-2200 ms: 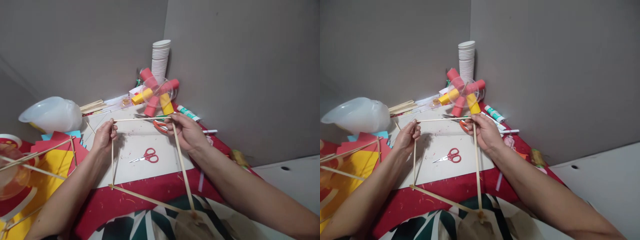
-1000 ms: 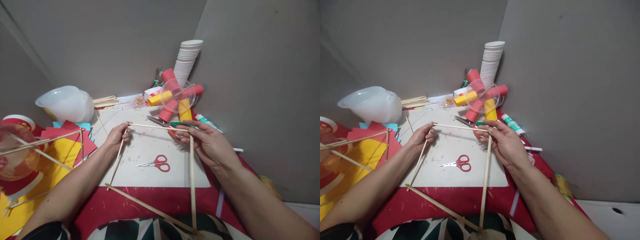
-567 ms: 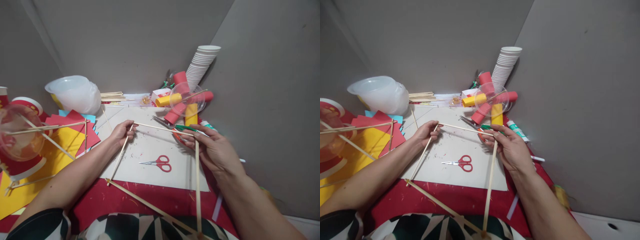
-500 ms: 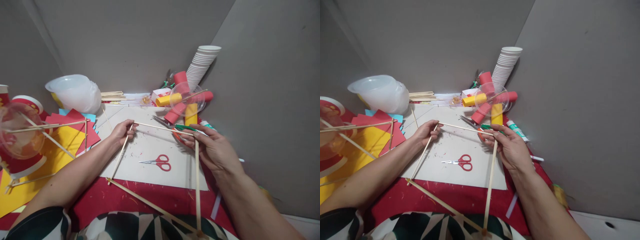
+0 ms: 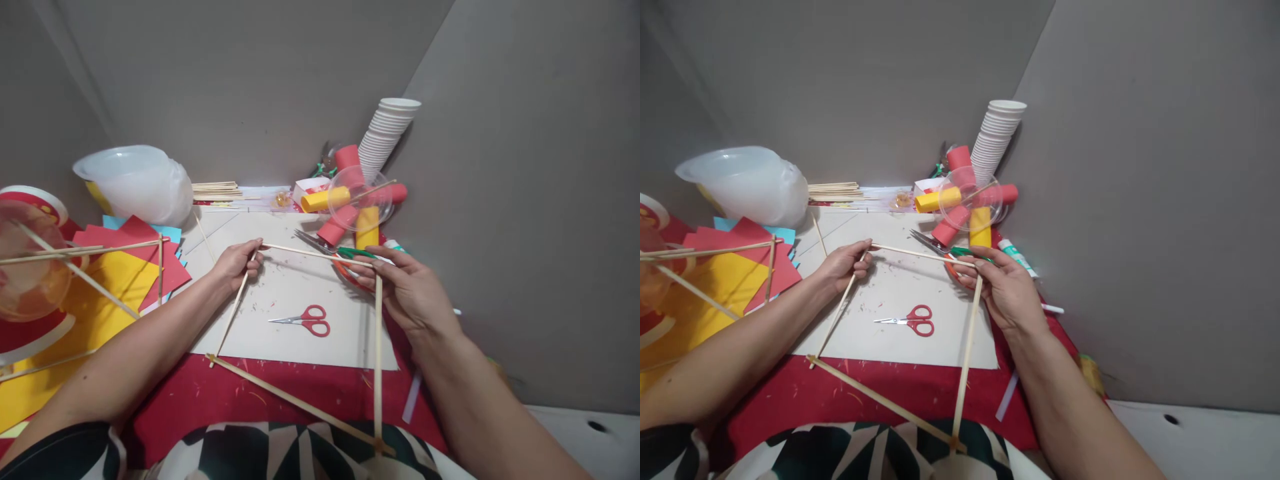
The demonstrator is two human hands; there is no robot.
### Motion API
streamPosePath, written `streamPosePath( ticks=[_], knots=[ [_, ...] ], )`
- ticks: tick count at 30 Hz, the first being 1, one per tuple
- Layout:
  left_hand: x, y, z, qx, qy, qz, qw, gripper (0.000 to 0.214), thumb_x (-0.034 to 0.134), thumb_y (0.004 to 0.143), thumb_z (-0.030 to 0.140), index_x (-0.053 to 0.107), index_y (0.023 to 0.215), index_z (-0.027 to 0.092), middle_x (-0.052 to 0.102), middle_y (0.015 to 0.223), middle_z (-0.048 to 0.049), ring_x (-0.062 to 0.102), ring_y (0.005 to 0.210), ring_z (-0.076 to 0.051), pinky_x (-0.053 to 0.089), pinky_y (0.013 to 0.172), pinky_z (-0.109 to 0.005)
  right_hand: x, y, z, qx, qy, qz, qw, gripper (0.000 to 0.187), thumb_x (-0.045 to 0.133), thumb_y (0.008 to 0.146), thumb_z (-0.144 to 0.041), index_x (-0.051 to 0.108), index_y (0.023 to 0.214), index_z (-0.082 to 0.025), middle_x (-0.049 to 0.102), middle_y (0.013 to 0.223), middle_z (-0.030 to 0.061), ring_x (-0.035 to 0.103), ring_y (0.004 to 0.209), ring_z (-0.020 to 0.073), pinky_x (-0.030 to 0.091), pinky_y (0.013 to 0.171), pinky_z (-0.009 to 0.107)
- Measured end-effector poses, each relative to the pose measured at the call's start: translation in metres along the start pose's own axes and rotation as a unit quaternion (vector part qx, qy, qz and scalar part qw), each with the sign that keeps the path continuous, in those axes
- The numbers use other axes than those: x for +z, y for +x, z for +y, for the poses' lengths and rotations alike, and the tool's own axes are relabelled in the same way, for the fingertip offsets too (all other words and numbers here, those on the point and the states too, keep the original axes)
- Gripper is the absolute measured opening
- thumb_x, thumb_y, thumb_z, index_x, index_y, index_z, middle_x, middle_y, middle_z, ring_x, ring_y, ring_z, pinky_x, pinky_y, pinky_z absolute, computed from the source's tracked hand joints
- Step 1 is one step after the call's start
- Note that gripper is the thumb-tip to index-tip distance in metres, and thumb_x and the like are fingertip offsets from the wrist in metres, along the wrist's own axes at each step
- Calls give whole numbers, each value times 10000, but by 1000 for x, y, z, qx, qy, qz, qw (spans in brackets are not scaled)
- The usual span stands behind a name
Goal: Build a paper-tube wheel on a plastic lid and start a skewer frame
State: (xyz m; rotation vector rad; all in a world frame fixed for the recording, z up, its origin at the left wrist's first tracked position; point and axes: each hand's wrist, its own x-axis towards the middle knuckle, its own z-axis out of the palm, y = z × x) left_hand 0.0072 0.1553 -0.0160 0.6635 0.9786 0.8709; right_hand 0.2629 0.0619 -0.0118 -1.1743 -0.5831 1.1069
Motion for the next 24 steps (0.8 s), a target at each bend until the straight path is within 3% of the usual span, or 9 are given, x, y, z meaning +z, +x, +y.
streamPosePath(
  ticks=[9,19,24],
  knots=[
    [2,2,-3,19,16,-2,1000,203,558,925,144,662,788,38,462,487,31,292,328,-4,199,312,-114,1,-1,-3,-18,-32,-20,999,205,543,814,-79,644,973,-161,770,837,61,758,703,160,606,543,197],
    [7,-5,-2,38,62,17,997,207,550,930,143,657,788,36,444,476,43,282,331,-5,200,315,-117,-3,-7,-3,-62,-75,-74,993,237,597,814,-198,603,1051,-190,757,914,51,755,786,162,606,617,224],
    [6,-5,-3,44,60,25,997,224,552,936,157,647,766,47,435,474,46,286,331,-7,187,320,-122,-5,-4,4,-77,-134,-72,985,293,581,801,-224,596,1093,-220,723,1094,51,748,798,151,620,648,256]
  ],
)
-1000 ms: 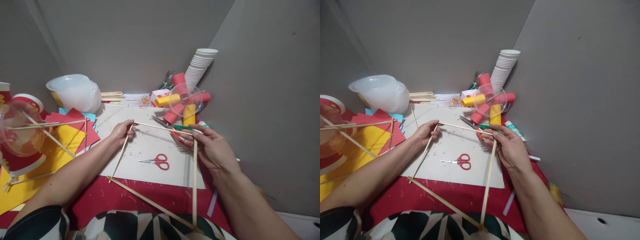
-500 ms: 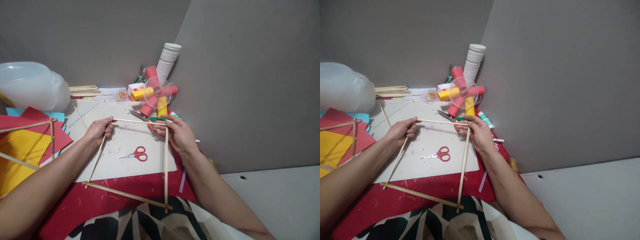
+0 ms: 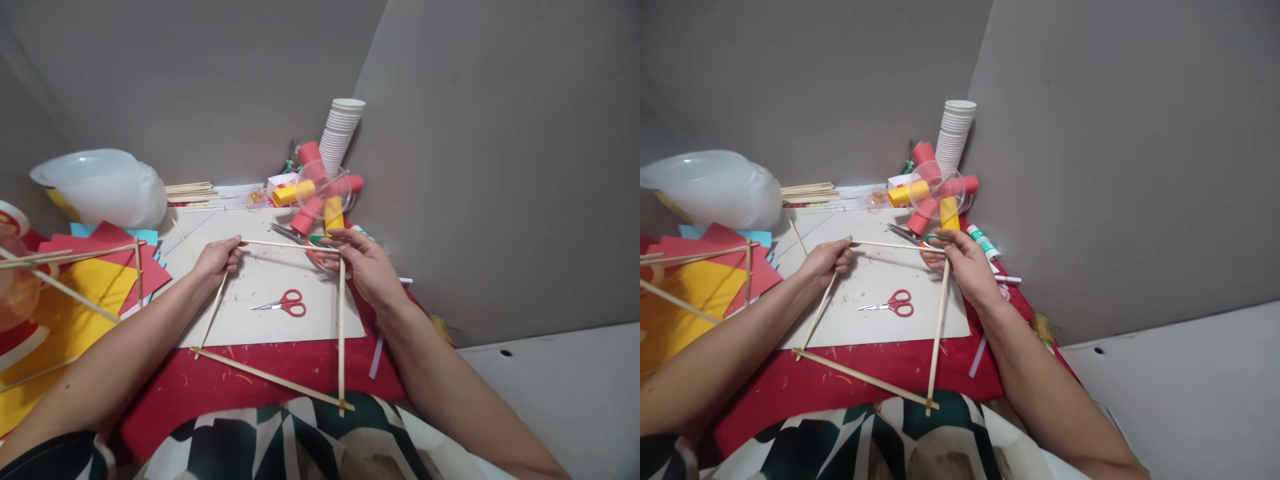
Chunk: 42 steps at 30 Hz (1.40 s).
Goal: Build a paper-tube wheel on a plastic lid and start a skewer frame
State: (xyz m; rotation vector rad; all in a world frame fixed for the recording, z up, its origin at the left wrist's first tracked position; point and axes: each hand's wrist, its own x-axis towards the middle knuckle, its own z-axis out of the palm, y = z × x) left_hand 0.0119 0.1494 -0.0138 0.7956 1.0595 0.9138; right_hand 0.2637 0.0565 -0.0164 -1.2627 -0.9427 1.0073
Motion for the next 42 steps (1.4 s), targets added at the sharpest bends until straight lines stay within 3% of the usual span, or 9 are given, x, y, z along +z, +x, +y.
streamPosePath(
  ticks=[8,13,17,24,27,32,37,39,42],
  knots=[
    [-4,3,-5,-7,7,-1,1000,242,548,969,206,612,769,84,427,508,73,289,361,-9,200,334,-137,8,6,8,25,-139,14,990,276,481,776,-136,597,1019,-197,720,1042,64,745,851,165,617,619,245],
    [-7,9,-10,-15,17,-4,1000,208,584,962,300,602,872,113,506,649,61,379,446,-24,319,386,-146,13,3,-4,16,-280,-11,960,213,497,831,-189,628,998,-178,740,955,77,735,867,173,604,683,252],
    [-9,16,-14,-25,8,-12,1000,208,592,955,323,617,976,117,594,789,10,517,567,-59,450,482,-181,21,2,-23,8,-442,-58,895,300,500,882,-287,646,1116,-169,737,1060,96,719,928,188,580,720,266],
    [-11,17,-13,-46,-6,-19,999,261,599,947,340,622,1095,126,651,982,-51,630,771,-127,559,654,-279,49,21,-77,-22,-721,-125,681,347,640,798,-354,733,1093,-196,747,1034,127,689,916,275,504,761,337],
    [-12,15,-12,-50,4,-20,999,245,598,948,334,622,1069,123,645,937,-39,613,722,-110,543,612,-253,67,32,-100,-33,-772,-154,616,272,675,780,-401,766,963,-222,756,930,97,683,839,267,478,704,326],
    [-12,13,-12,-47,18,-23,998,212,588,956,327,614,979,118,589,789,10,511,566,-59,445,481,-182,110,60,-114,-124,-788,-136,588,394,532,924,-403,659,1249,-219,713,1196,98,666,1007,250,476,774,307],
    [-11,11,-13,-38,23,-25,999,209,578,965,304,594,875,116,489,651,63,349,444,-21,293,379,-146,160,108,-88,-192,-793,-147,559,324,501,986,-318,639,1253,-199,663,1263,114,630,1130,229,486,939,349],
    [-10,10,-13,-36,24,-25,999,218,577,966,292,588,838,116,459,611,77,306,417,-16,252,361,-145,177,130,-76,-195,-803,-159,541,330,553,976,-371,622,1228,-170,645,1238,104,632,1096,215,514,953,427],
    [-8,11,-13,-30,23,-28,999,234,577,965,276,591,795,115,437,555,90,282,384,-15,221,351,-153,196,158,-60,-182,-817,-176,517,323,597,956,-366,621,1199,-155,635,1214,98,635,1069,210,541,926,433]
  ],
)
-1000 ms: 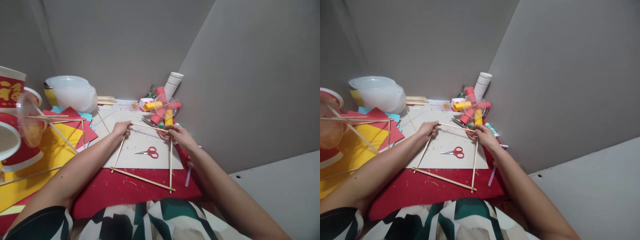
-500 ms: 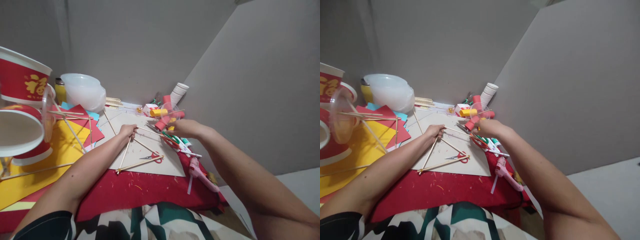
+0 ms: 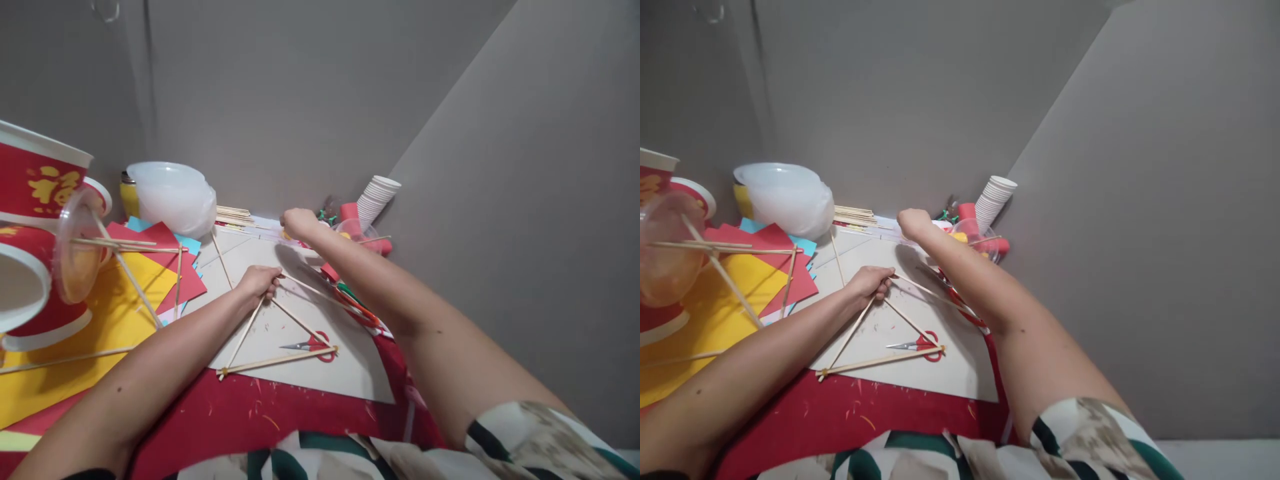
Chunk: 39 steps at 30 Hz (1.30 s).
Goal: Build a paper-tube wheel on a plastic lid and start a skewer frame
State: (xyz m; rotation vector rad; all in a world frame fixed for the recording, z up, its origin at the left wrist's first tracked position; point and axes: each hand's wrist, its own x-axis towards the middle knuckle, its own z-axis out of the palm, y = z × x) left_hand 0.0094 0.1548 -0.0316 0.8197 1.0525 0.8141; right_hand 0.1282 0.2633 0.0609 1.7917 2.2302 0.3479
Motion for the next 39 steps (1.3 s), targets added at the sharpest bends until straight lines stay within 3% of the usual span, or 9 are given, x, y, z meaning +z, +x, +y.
streamPosePath(
  ticks=[5,11,16,21,25,31,35,39],
  knots=[
    [3,2,-1,14,-14,-4,1000,252,651,897,253,617,703,95,450,467,63,283,330,-17,176,359,-192,19,34,-2,7,-6,-44,999,351,619,943,-351,607,1221,-138,621,1233,111,631,1080,221,546,917,431],
    [3,3,-3,18,-28,-8,999,227,635,889,197,627,687,94,465,473,42,296,324,-18,157,367,-201,41,44,6,36,21,-64,997,368,610,947,-362,597,1244,-145,611,1259,111,622,1103,230,537,934,451],
    [2,1,-1,16,-29,-11,999,230,672,868,224,626,683,95,469,478,40,294,325,-17,167,367,-197,35,44,17,71,86,-52,992,354,621,941,-358,611,1216,-136,623,1232,113,629,1087,224,540,927,438],
    [3,1,1,15,-29,-11,999,215,660,874,216,626,699,94,470,484,42,288,327,-17,165,364,-191,18,33,27,82,230,-31,969,289,605,950,-375,648,1096,-129,675,1084,80,661,942,176,565,835,376],
    [3,1,2,16,-32,-11,999,215,597,899,163,624,700,88,471,483,37,297,327,-23,176,358,-192,14,1,24,50,390,-22,919,237,584,939,-306,676,863,-101,702,832,82,612,649,111,506,591,231],
    [3,-2,5,19,-40,-18,999,221,586,897,149,585,680,106,483,489,31,298,333,-19,169,355,-174,21,-74,14,-14,603,-43,797,139,635,838,-175,630,703,-142,650,716,13,553,594,70,427,474,152],
    [2,-3,8,22,-39,-37,998,184,599,886,160,607,713,96,485,491,35,287,332,-11,173,352,-157,26,-104,14,12,695,-39,717,168,653,829,-146,594,672,-140,617,657,-12,502,517,40,385,425,130],
    [0,-2,9,28,-36,-56,997,160,682,824,193,614,720,92,496,507,39,279,339,-2,184,348,-144,35,-111,20,53,758,-46,648,185,649,855,-145,568,689,-137,632,628,-10,495,461,30,364,390,124]
  ],
)
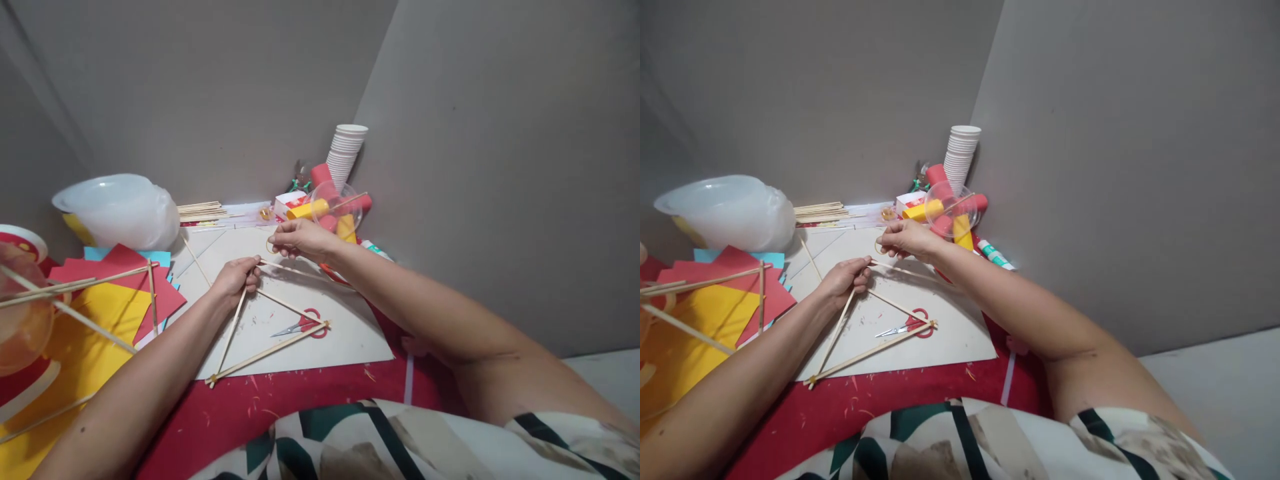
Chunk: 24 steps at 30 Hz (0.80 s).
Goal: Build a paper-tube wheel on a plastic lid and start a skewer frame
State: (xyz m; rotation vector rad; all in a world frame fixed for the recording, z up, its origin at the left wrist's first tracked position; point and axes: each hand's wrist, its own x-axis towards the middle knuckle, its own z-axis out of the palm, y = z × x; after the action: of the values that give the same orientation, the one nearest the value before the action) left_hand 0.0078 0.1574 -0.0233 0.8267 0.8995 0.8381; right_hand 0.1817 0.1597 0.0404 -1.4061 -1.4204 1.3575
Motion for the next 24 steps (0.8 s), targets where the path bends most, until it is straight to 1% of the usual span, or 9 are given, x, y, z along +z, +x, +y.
streamPosePath(
  ticks=[3,5,8,12,15,18,20,22,24],
  knots=[
    [-1,1,-1,5,2,-16,1000,202,749,765,234,608,716,100,509,521,40,280,347,1,189,346,-139,-3,3,7,26,44,-4,999,174,654,865,-141,561,717,-138,632,610,-17,506,439,34,367,375,128],
    [-1,0,0,13,2,-25,1000,254,792,720,272,598,708,107,524,539,39,284,352,2,196,344,-138,-3,6,11,39,57,-7,998,208,643,879,-139,536,701,-144,607,568,-33,489,410,32,356,359,130],
    [0,-1,1,26,8,-34,999,337,845,651,335,599,706,111,539,561,41,292,355,4,209,339,-141,-2,11,17,59,51,-17,997,257,635,890,-145,518,662,-148,587,513,-35,482,379,43,352,346,144],
    [4,-3,2,35,24,-40,998,430,885,582,409,617,709,97,569,617,33,313,368,13,242,339,-142,-2,12,20,83,32,-37,995,261,684,848,-139,572,612,-138,612,498,-9,515,374,70,382,362,167],
    [7,-6,2,41,36,-44,998,454,890,581,424,663,792,92,551,594,45,379,405,-6,324,374,-139,1,11,21,88,43,-44,994,267,718,807,-124,599,568,-136,578,455,-21,484,360,67,349,356,172],
    [8,-7,2,48,46,-50,997,447,878,613,423,688,858,101,538,556,47,457,452,-41,412,432,-152,7,12,24,76,90,-36,992,299,683,837,-133,579,557,-146,539,438,-40,444,362,55,314,359,171],
    [7,-7,3,56,49,-53,996,426,865,637,424,692,863,108,548,556,43,461,456,-40,418,444,-150,11,14,27,68,130,-33,989,304,638,873,-134,571,577,-146,536,452,-42,430,371,46,310,369,164],
    [5,-6,3,62,50,-56,995,409,854,656,428,692,850,107,522,525,54,440,442,-35,406,441,-145,14,16,31,67,164,-36,984,280,609,888,-124,578,610,-138,540,466,-37,425,377,44,304,367,157],
    [4,-4,2,66,49,-57,995,406,857,645,437,684,807,107,489,491,65,420,431,-34,404,441,-150,15,16,35,70,191,-41,978,259,604,890,-128,573,633,-131,541,474,-31,424,379,45,300,360,152]
  ],
)
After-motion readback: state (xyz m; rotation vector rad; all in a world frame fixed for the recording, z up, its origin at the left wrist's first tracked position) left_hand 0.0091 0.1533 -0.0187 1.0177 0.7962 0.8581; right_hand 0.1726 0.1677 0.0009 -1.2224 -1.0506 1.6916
